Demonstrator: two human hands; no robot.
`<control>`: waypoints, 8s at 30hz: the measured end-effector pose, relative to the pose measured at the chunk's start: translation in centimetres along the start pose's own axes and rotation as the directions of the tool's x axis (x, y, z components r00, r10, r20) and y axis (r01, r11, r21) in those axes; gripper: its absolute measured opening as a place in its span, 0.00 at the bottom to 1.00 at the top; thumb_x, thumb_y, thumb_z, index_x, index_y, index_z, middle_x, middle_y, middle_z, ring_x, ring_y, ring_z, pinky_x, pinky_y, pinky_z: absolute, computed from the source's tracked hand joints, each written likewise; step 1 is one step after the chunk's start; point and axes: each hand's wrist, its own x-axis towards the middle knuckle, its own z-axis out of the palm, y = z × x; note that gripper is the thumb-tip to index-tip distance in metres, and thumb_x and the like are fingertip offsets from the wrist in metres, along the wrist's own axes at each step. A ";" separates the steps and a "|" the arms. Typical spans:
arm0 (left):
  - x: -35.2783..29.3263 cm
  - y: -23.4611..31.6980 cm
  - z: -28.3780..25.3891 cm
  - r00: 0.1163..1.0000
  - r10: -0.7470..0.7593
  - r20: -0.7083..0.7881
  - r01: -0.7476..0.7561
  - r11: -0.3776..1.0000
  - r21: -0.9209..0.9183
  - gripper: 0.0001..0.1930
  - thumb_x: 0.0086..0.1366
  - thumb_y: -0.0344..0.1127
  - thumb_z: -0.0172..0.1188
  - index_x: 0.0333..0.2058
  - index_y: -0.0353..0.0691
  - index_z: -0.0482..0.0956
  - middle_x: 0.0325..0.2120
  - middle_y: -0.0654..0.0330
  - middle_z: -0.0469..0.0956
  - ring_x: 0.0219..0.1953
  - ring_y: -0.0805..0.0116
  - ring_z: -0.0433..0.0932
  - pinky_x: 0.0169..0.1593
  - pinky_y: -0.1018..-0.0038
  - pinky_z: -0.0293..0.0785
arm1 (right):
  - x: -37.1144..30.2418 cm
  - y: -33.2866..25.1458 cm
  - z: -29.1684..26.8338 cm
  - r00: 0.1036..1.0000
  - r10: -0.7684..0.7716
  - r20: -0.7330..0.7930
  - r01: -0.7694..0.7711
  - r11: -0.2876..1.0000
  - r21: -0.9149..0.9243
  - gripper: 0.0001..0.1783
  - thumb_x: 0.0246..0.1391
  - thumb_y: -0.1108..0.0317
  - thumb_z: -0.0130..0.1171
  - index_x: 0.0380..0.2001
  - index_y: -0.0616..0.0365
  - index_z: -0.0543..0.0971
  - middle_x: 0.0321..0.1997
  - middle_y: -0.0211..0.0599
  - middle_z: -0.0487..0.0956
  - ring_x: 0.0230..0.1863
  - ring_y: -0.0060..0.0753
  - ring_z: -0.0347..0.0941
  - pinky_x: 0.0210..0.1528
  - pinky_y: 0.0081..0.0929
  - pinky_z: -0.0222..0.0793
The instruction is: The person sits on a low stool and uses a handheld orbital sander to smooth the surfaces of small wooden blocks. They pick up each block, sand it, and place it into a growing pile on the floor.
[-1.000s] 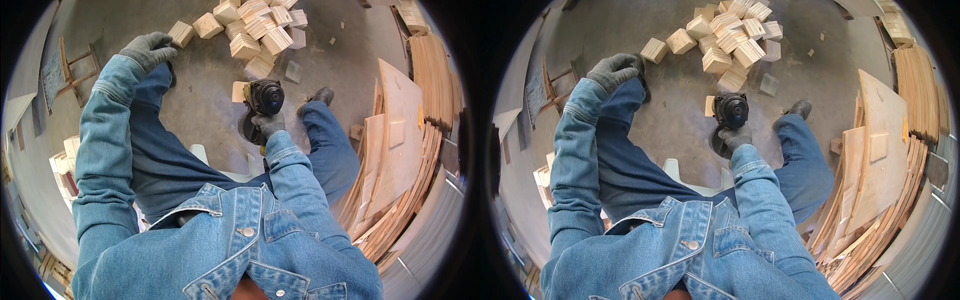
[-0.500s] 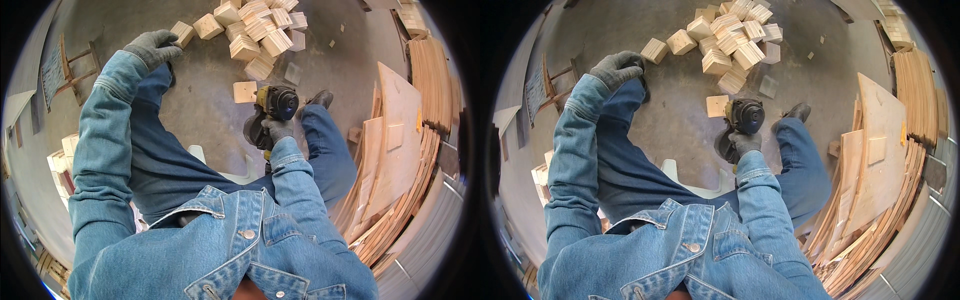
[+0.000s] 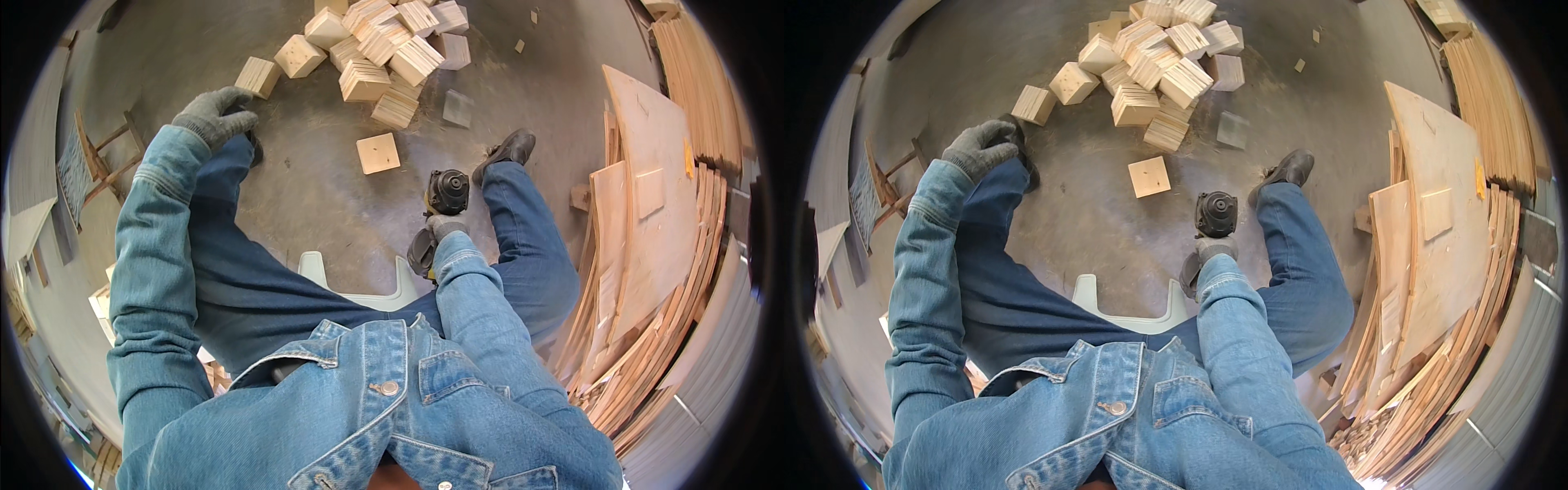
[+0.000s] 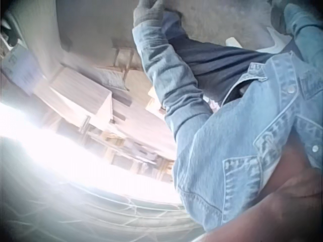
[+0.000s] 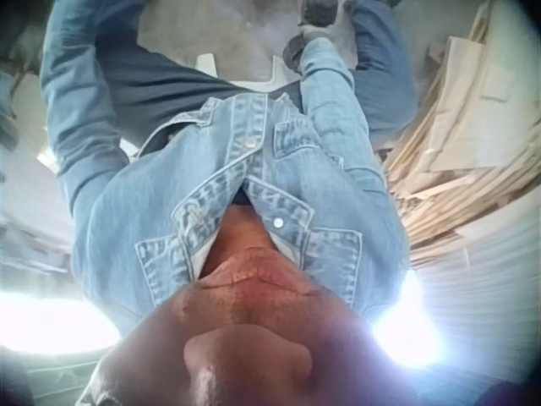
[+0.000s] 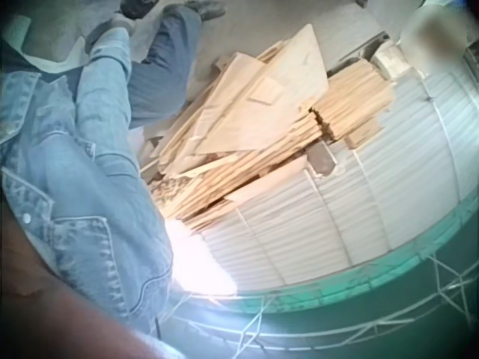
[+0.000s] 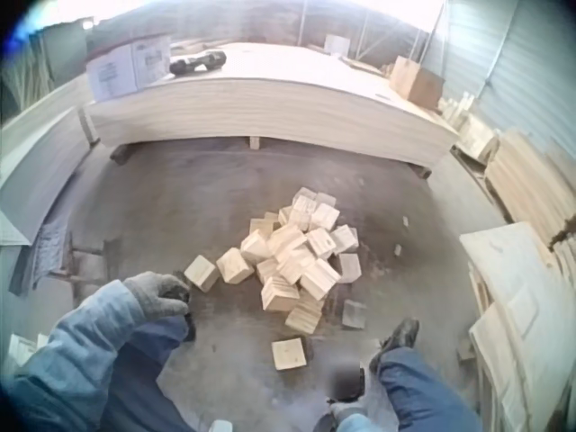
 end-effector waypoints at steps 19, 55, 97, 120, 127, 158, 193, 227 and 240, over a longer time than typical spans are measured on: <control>9.5 4.5 18.5 0.927 -0.121 0.356 -0.046 0.902 0.428 0.40 0.54 0.49 0.68 0.66 0.49 0.68 0.65 0.52 0.68 0.66 0.51 0.69 0.68 0.61 0.67 | 1.0 -0.7 -0.2 0.997 0.081 0.016 -0.081 0.997 -0.012 0.03 0.46 0.74 0.65 0.27 0.60 0.81 0.19 0.37 0.78 0.16 0.33 0.74 0.20 0.32 0.70; 9.9 8.3 26.1 0.924 -0.138 0.356 0.032 0.957 0.288 0.52 0.38 0.52 0.80 0.63 0.44 0.67 0.56 0.45 0.73 0.59 0.46 0.75 0.60 0.56 0.75 | -1.7 -2.9 -4.6 0.975 0.145 0.169 -0.184 0.952 0.243 0.08 0.38 0.79 0.67 0.26 0.68 0.81 0.18 0.44 0.79 0.14 0.41 0.75 0.18 0.37 0.72; -39.3 -10.2 20.3 0.741 -0.669 -0.063 0.649 0.736 -0.193 0.59 0.39 0.58 0.76 0.68 0.38 0.60 0.63 0.45 0.67 0.64 0.47 0.70 0.67 0.61 0.69 | -8.0 -2.8 1.5 0.924 -0.245 0.292 0.327 0.905 -0.274 0.16 0.46 0.71 0.65 0.41 0.60 0.80 0.32 0.46 0.83 0.30 0.48 0.81 0.34 0.41 0.78; -49.6 -14.1 37.9 0.475 -0.843 0.252 0.875 0.421 -0.240 0.48 0.42 0.56 0.77 0.60 0.41 0.68 0.59 0.44 0.71 0.62 0.47 0.73 0.64 0.58 0.72 | -10.4 -2.7 2.4 0.902 -0.308 0.301 0.418 0.794 -0.441 0.21 0.51 0.62 0.64 0.49 0.54 0.78 0.44 0.45 0.81 0.43 0.48 0.77 0.46 0.41 0.74; -50.2 -17.8 43.7 0.488 -0.852 0.189 0.848 0.411 -0.336 0.48 0.41 0.53 0.77 0.61 0.41 0.67 0.59 0.46 0.71 0.62 0.47 0.73 0.64 0.58 0.72 | -11.0 -3.0 3.4 0.894 -0.315 0.320 0.438 0.768 -0.467 0.22 0.52 0.60 0.63 0.51 0.52 0.78 0.47 0.45 0.80 0.47 0.47 0.76 0.49 0.41 0.73; -41.3 -22.7 43.1 0.619 -0.743 0.255 0.784 0.566 -0.255 0.37 0.53 0.48 0.75 0.59 0.37 0.75 0.56 0.47 0.77 0.58 0.50 0.77 0.64 0.59 0.72 | -8.1 -1.0 4.2 0.782 -0.421 0.459 0.618 0.435 -0.655 0.29 0.60 0.49 0.61 0.62 0.44 0.75 0.64 0.44 0.77 0.65 0.47 0.72 0.65 0.41 0.68; -22.1 -24.8 11.5 0.680 -0.524 -0.513 -0.052 0.664 -0.746 0.23 0.60 0.38 0.72 0.52 0.34 0.81 0.48 0.51 0.83 0.51 0.58 0.81 0.59 0.66 0.76 | -6.0 -0.5 1.6 0.967 -0.232 0.102 0.253 0.891 -0.377 0.25 0.51 0.59 0.65 0.55 0.46 0.81 0.59 0.43 0.81 0.63 0.45 0.75 0.63 0.36 0.71; 13.4 3.8 21.4 0.945 -0.239 -0.223 0.094 0.852 -0.515 0.31 0.53 0.38 0.76 0.56 0.40 0.79 0.52 0.54 0.82 0.53 0.62 0.81 0.58 0.68 0.76 | -5.9 -2.4 1.2 0.994 -0.034 0.105 0.048 0.991 -0.127 0.21 0.54 0.67 0.62 0.53 0.53 0.82 0.53 0.45 0.84 0.58 0.41 0.78 0.60 0.31 0.69; 20.7 7.6 22.2 0.958 0.120 -0.259 -0.063 0.974 0.217 0.28 0.50 0.31 0.71 0.52 0.51 0.78 0.65 0.56 0.68 0.67 0.52 0.65 0.71 0.63 0.64 | 0.7 3.9 5.7 0.988 -0.016 0.154 -0.034 0.949 0.315 0.23 0.50 0.73 0.62 0.53 0.52 0.82 0.51 0.38 0.85 0.54 0.33 0.80 0.59 0.27 0.71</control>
